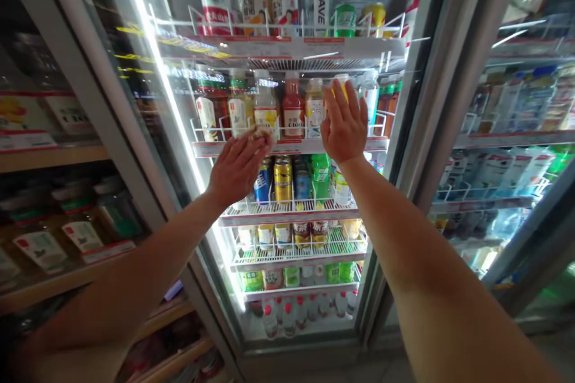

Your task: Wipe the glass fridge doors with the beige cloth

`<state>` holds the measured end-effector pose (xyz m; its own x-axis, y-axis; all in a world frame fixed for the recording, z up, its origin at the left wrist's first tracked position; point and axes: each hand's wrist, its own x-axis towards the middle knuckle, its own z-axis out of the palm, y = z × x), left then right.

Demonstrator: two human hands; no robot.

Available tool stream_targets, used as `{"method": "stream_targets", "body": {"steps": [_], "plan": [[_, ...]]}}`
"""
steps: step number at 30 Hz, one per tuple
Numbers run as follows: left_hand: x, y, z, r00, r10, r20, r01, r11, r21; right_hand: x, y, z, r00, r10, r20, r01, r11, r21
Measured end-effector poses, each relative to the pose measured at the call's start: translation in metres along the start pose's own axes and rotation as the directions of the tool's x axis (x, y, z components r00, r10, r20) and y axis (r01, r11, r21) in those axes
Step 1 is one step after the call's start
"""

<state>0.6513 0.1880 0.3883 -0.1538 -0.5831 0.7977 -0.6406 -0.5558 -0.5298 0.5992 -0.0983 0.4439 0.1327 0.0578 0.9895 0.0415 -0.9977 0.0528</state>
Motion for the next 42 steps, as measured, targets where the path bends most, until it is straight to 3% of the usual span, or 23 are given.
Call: {"method": "stream_targets", "body": {"steps": [3, 5, 7, 9, 11, 13, 15, 18, 22, 24, 26, 28, 31, 33, 35, 37, 39, 42], "plan": [[0.022, 0.004, 0.004, 0.978, -0.176, -0.113, 0.175, 0.984, -0.018, 0.0, 0.0, 0.0, 1.0, -0.006, 0.0, 0.006, 1.0, -0.022], [0.025, 0.015, 0.01, 0.973, -0.204, -0.107, 0.203, 0.979, -0.023, 0.0, 0.0, -0.001, 1.0, -0.006, -0.007, 0.006, 1.0, -0.022], [0.02, 0.029, 0.017, 0.997, -0.076, -0.023, 0.076, 0.997, 0.003, 0.001, -0.001, -0.002, 1.0, -0.009, -0.013, 0.009, 1.0, -0.014], [0.016, 0.037, 0.022, 0.991, 0.098, 0.089, -0.101, 0.994, 0.03, 0.001, -0.002, -0.002, 1.0, -0.011, -0.016, 0.011, 1.0, -0.008], [0.019, 0.035, 0.023, 0.986, 0.133, 0.101, -0.139, 0.989, 0.055, 0.0, -0.001, -0.001, 1.0, -0.014, -0.018, 0.014, 1.0, -0.007], [0.031, 0.024, 0.021, 1.0, 0.004, -0.018, -0.003, 0.997, 0.083, 0.0, 0.0, 0.0, 1.0, -0.016, -0.017, 0.016, 1.0, -0.015], [0.045, 0.016, 0.02, 0.98, -0.132, -0.149, 0.145, 0.986, 0.078, -0.001, 0.001, 0.001, 1.0, -0.017, -0.022, 0.017, 0.999, -0.028], [0.052, 0.022, 0.024, 0.955, -0.22, -0.2, 0.233, 0.972, 0.042, -0.001, 0.002, 0.002, 1.0, -0.025, -0.015, 0.025, 0.999, -0.039], [0.041, 0.045, 0.033, 0.999, 0.008, -0.036, -0.007, 1.0, 0.012, 0.001, 0.0, -0.001, 1.0, -0.01, 0.021, 0.011, 0.998, -0.06], [0.043, 0.043, 0.032, 0.998, 0.063, -0.008, -0.063, 0.998, 0.02, 0.001, -0.002, -0.003, 1.0, -0.006, 0.03, 0.008, 0.998, -0.065], [0.055, 0.03, 0.027, 0.996, -0.044, -0.079, 0.049, 0.997, 0.065, 0.002, -0.002, -0.004, 0.999, -0.005, 0.043, 0.008, 0.998, -0.062], [0.07, 0.016, 0.022, 0.965, -0.193, -0.178, 0.212, 0.973, 0.096, 0.001, -0.002, -0.004, 0.999, -0.005, 0.054, 0.008, 0.998, -0.064], [0.078, 0.017, 0.023, 0.921, -0.303, -0.244, 0.332, 0.94, 0.083, 0.001, -0.001, -0.004, 0.998, -0.002, 0.055, 0.006, 0.997, -0.081], [0.07, 0.033, 0.029, 0.947, -0.252, -0.197, 0.27, 0.96, 0.069, 0.001, -0.001, -0.003, 0.999, -0.002, 0.047, 0.006, 0.997, -0.083], [0.056, 0.049, 0.036, 0.987, -0.117, -0.108, 0.124, 0.991, 0.058, 0.001, -0.001, -0.002, 0.999, -0.001, 0.039, 0.004, 0.997, -0.076], [0.046, 0.053, 0.039, 0.999, -0.018, -0.034, 0.02, 0.999, 0.049, 0.002, -0.002, -0.001, 1.0, 0.001, 0.029, 0.001, 0.998, -0.07], [0.047, 0.044, 0.036, 0.999, -0.036, -0.021, 0.037, 0.998, 0.047, 0.002, -0.002, 0.0, 1.0, 0.004, 0.019, -0.003, 0.998, -0.062], [0.06, 0.019, 0.026, 0.969, -0.222, -0.109, 0.228, 0.972, 0.048, 0.001, -0.001, 0.002, 1.0, 0.009, 0.017, -0.008, 0.999, -0.031]]}}
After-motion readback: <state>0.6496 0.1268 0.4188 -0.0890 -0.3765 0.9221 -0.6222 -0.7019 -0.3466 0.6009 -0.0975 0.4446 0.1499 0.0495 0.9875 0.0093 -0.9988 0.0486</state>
